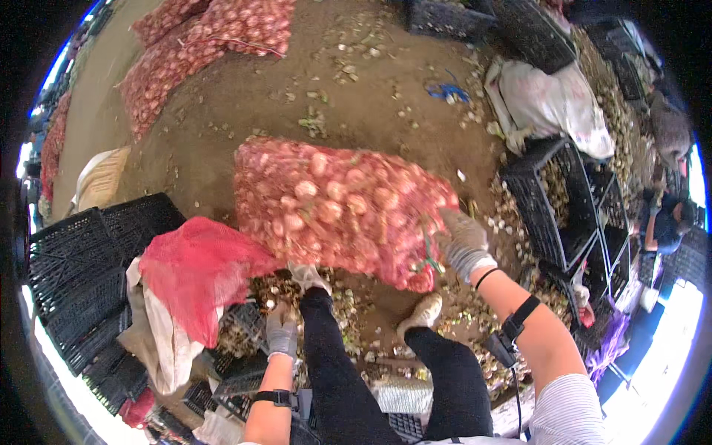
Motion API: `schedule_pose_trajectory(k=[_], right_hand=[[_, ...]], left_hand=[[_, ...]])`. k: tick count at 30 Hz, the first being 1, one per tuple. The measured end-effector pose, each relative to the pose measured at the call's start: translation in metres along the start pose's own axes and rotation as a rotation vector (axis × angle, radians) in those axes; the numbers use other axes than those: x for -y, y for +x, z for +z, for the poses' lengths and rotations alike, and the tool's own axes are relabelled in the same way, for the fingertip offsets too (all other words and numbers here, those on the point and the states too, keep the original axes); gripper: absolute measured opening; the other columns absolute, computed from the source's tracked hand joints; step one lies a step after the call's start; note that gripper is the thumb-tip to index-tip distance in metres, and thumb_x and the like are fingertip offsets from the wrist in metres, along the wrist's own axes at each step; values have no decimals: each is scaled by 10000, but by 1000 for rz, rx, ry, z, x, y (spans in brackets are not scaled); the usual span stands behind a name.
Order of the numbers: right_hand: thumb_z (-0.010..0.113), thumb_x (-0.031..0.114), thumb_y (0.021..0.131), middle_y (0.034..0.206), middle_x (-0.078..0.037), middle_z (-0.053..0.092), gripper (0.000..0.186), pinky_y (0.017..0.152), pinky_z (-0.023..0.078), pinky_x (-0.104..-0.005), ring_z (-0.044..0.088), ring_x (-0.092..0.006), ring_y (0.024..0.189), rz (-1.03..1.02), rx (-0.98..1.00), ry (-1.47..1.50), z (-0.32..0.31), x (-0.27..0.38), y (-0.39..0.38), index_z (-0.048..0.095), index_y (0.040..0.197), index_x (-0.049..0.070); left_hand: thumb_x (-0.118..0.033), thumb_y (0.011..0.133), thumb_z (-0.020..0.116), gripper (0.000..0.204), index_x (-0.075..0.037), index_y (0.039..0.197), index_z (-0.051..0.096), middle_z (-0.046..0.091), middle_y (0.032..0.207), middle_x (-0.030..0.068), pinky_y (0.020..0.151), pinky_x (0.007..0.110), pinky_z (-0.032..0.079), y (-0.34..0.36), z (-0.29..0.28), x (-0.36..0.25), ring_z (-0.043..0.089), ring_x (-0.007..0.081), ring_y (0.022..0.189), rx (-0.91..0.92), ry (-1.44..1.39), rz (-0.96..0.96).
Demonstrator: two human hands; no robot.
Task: The recorder uses a cleaver to trim the roots and stems of garlic bulbs on the floor of a processing area.
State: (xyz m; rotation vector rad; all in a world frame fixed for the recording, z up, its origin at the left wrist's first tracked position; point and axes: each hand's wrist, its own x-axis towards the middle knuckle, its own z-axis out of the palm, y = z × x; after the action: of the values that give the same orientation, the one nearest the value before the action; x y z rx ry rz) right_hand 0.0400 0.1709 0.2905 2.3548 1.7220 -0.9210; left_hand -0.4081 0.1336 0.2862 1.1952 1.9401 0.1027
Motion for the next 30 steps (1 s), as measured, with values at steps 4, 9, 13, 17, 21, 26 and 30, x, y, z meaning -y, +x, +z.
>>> schedule_pose_trajectory(k=[4,9,13,17,21,26,30], right_hand=[[629,347,828,1292,-123,555,559,1059,343,-369,497,-290,1222,-139,80,36,22,125,64,485,1336,163],[583,378,856,1300,-137,543,552,1032,369,-401,494,-315,1215,-315,120,-120,50,254,147,463,1348,159],[601,369,855,1304,-155,534,578,1025,376,-413,490,-333,1215,-379,209,-175,55,325,201,441,1365,147],[602,376,869,1312,-185,523,624,1038,368,-410,484,-343,1221,-358,235,-160,53,372,252,395,1397,115],[587,424,872,1329,-196,507,683,1044,366,-406,477,-345,1235,-322,199,-187,60,408,297,354,1418,86],[540,501,882,1344,-195,496,739,1041,379,-416,462,-358,1252,-250,317,-355,82,443,345,328,1419,38],[562,608,825,1367,-207,469,865,1060,370,-400,476,-361,1240,-236,348,-360,110,465,405,316,1422,33]], left_hand=[[-221,916,589,374,32,1188,552,604,1033,82,756,315,506,132,5,-4,596,168,843,-20,-912,-131],[-354,898,611,417,-86,1208,531,599,994,58,899,384,469,274,-94,88,586,229,872,281,-797,-529],[-365,894,607,444,-77,1220,520,593,1018,73,904,395,465,317,-198,171,579,234,894,10,-445,-568],[-376,890,604,470,-68,1232,510,587,1043,87,909,405,460,306,-220,175,571,239,916,-123,-452,-475],[-388,886,600,497,-59,1244,500,581,1068,102,914,416,456,266,-175,96,564,243,937,4,-640,-318],[-402,881,595,530,-47,1260,486,573,1098,120,920,429,450,226,-123,-26,555,249,965,305,-871,-78],[-413,876,591,557,-38,1272,476,567,1123,134,925,440,445,264,-104,-61,548,253,986,286,-944,5]])
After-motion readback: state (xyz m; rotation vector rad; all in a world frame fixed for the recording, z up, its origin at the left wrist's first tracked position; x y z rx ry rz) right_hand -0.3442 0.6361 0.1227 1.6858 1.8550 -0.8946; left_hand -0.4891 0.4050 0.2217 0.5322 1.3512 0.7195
